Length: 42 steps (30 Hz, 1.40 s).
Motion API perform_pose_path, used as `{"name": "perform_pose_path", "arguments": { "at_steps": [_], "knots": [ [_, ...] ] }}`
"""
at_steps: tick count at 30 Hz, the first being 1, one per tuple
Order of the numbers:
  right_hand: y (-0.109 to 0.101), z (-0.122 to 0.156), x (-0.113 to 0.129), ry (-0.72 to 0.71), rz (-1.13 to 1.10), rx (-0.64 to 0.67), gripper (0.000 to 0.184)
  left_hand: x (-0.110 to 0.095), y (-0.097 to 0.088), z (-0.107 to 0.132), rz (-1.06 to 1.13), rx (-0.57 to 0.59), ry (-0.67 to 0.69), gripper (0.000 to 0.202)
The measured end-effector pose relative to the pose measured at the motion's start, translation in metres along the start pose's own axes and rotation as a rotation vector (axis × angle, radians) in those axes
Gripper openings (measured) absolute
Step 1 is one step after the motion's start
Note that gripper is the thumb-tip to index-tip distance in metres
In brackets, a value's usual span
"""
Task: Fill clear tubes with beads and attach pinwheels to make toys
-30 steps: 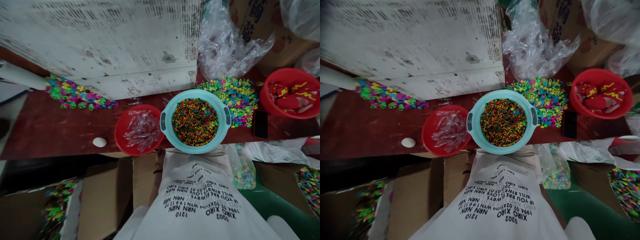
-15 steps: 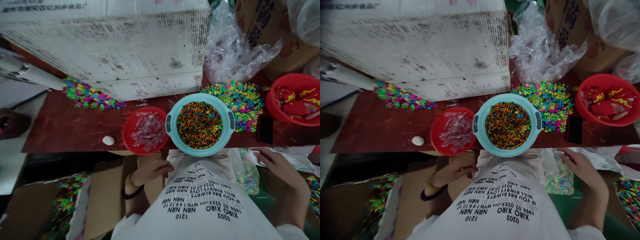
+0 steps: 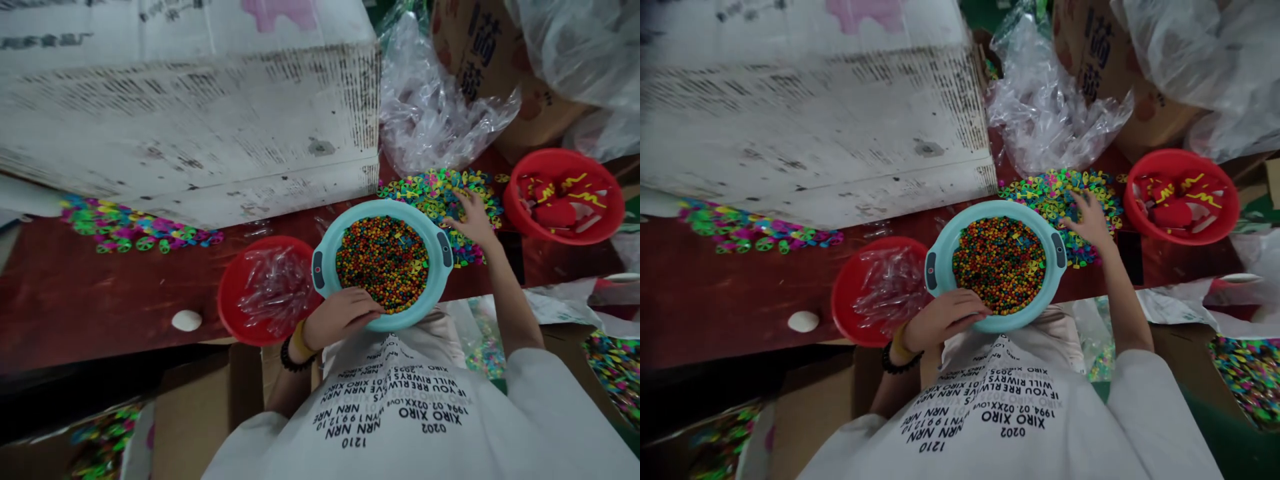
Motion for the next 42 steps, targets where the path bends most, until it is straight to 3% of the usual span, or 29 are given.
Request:
{"name": "perform_pose_path", "arguments": {
  "at_steps": [3,9,14,16,18,21,24,26,29,31,34,38,41,42],
  "knots": [
    [0.03,-0.012,0.013,-0.107,0.183,0.217,0.068,-0.001,-0.002,0.002,0.032,-0.076,-0.024,0.031],
    [0.051,-0.042,0.026,-0.135,0.195,0.186,0.052,0.003,-0.01,0.014,0.089,-0.198,-0.185,0.03],
    [0.029,-0.077,0.018,-0.032,-0.023,-0.061,0.041,0.005,-0.017,0.028,0.062,-0.233,-0.258,0.029],
    [0.011,-0.086,0.028,-0.046,-0.112,-0.158,0.036,0.005,-0.018,0.033,0.072,-0.252,-0.277,0.029],
    [-0.003,-0.089,0.052,-0.112,-0.196,-0.158,0.034,0.005,-0.018,0.035,0.079,-0.261,-0.297,0.03],
    [-0.007,-0.078,0.109,-0.274,-0.304,0.028,0.035,0.007,-0.014,0.036,0.087,-0.269,-0.293,0.032],
    [0.016,-0.054,0.161,-0.38,-0.323,0.271,0.044,0.007,-0.008,0.035,0.114,-0.284,-0.229,0.029],
    [0.037,-0.039,0.18,-0.421,-0.25,0.402,0.057,0.005,-0.003,0.035,0.136,-0.273,-0.2,0.028],
    [0.062,-0.027,0.188,-0.548,-0.067,0.539,0.083,0.0,0.001,0.04,0.158,-0.233,-0.178,0.03],
    [0.066,-0.027,0.189,-0.664,0.022,0.559,0.095,-0.001,0.0,0.049,0.164,-0.247,-0.172,0.029],
    [0.054,-0.032,0.195,-0.792,0.054,0.471,0.077,0.004,-0.008,0.074,0.139,-0.344,-0.242,0.027],
    [0.022,-0.02,0.199,-0.898,0.03,0.351,0.043,0.022,-0.024,0.124,-0.115,-0.481,-0.559,0.031],
    [0.011,0.011,0.179,-1.007,0.001,0.453,0.033,0.037,-0.028,0.162,-0.438,-0.483,-0.814,0.032],
    [0.012,0.023,0.169,-1.057,-0.023,0.507,0.033,0.04,-0.025,0.171,-0.506,-0.454,-0.87,0.041]
  ]
}}
Point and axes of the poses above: each hand's wrist, its own z-axis away from the middle knuckle, its own y-axis out of the palm, x = y × z, the point moved 2 cm from there along -z, towards the middle knuckle, and after that the axes turned 11 degrees about -x, right-handed, at the moved point
